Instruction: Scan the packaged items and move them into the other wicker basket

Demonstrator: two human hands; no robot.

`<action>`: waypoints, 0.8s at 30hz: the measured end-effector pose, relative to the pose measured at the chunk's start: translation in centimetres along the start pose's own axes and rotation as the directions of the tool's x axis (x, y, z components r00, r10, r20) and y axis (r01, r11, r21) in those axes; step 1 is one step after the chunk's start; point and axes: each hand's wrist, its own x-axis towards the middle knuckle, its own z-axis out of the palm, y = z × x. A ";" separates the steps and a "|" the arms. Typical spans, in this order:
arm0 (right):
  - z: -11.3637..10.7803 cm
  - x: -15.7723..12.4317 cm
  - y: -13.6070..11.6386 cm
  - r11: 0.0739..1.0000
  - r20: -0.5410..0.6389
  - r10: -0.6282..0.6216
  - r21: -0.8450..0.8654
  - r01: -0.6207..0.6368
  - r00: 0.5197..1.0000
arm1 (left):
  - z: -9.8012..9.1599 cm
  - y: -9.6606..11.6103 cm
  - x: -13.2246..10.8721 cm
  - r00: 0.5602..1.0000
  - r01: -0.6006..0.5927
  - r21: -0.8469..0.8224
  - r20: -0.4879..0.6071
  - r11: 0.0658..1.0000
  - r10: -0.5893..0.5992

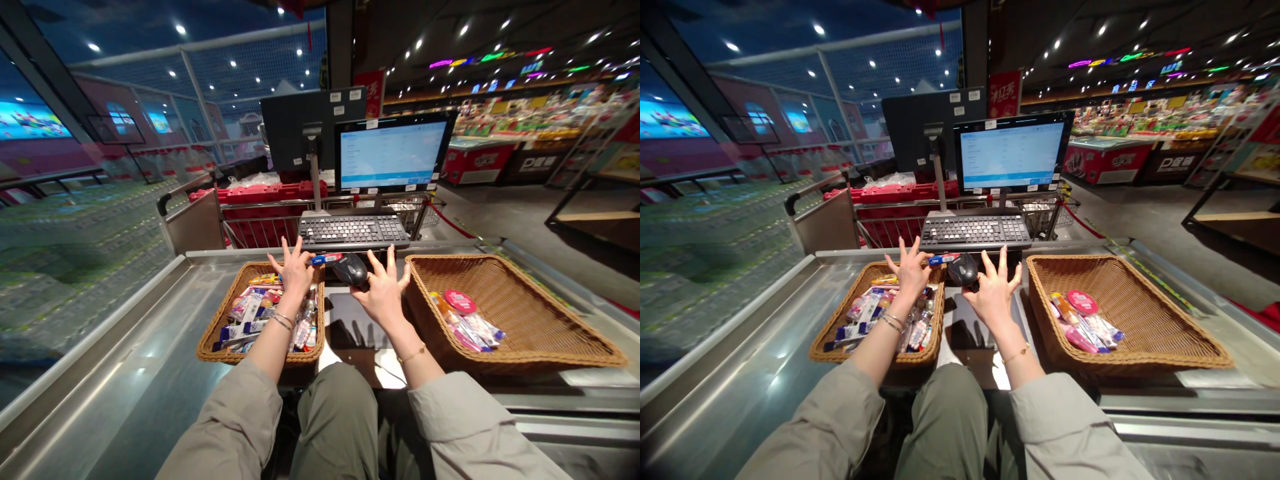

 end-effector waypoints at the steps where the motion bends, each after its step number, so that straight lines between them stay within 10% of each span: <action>1: 0.0 0.0 0.0 1.000 0.008 -0.001 0.001 0.001 1.000 | 0.0 0.0 0.0 1.000 -0.001 0.000 0.000 1.000 0.001; 24: 0.1 -0.1 0.2 0.998 -0.012 -0.042 0.047 0.043 0.999 | 0.5 0.1 -0.1 0.998 0.016 -0.102 -0.063 0.995 -0.022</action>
